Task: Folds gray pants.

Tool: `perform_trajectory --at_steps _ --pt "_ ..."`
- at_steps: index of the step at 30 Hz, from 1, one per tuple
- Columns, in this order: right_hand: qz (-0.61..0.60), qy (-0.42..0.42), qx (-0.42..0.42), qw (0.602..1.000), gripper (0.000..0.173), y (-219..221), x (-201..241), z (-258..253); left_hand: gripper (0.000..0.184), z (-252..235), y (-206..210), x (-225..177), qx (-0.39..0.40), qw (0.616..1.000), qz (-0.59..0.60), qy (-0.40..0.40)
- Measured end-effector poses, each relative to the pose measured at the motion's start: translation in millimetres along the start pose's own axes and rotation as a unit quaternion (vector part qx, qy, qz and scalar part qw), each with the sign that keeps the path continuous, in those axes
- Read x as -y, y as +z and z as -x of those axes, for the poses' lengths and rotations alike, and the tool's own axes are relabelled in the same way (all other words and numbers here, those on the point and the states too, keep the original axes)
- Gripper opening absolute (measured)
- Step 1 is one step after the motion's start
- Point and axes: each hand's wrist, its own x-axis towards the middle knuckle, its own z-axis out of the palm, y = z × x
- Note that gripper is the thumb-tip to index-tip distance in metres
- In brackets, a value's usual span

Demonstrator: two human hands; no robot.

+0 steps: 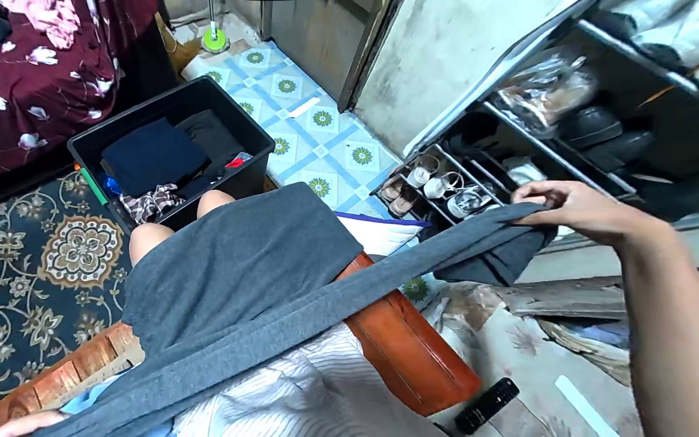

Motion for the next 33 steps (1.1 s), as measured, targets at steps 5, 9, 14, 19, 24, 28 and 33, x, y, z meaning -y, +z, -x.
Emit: perform_trajectory --at_steps 5,9,14,19,24,28,33 --pt "0.074 0.047 0.122 0.989 0.007 -15.8 -2.4 -87.8 0.023 -39.1 4.5 4.5 -0.007 0.995 -0.001 -0.103" --pt "0.140 0.097 0.189 0.967 0.019 -2.1 23.3 -153.5 0.022 -69.1 -0.7 14.6 -0.031 0.984 -0.025 -0.172" --pt "0.215 0.091 0.200 0.952 0.036 33.8 46.3 -234.7 0.021 -106.9 -5.1 27.9 -0.058 0.969 -0.062 -0.231" --pt "0.274 0.048 0.210 0.937 0.045 71.2 33.9 -310.1 0.022 -120.6 -20.4 51.6 -0.092 0.957 -0.081 -0.261" --pt "0.300 0.121 0.251 0.912 0.048 104.6 28.6 -328.1 0.020 -133.6 -12.5 61.7 -0.138 0.946 -0.095 -0.279" --pt "0.268 0.155 0.241 0.920 0.051 95.0 8.8 -325.8 0.025 -142.3 -4.7 53.5 -0.163 0.936 -0.095 -0.298" --pt "0.234 0.189 0.170 0.938 0.048 80.3 34.2 -300.6 0.021 -152.3 7.7 40.6 -0.184 0.937 -0.116 -0.273"
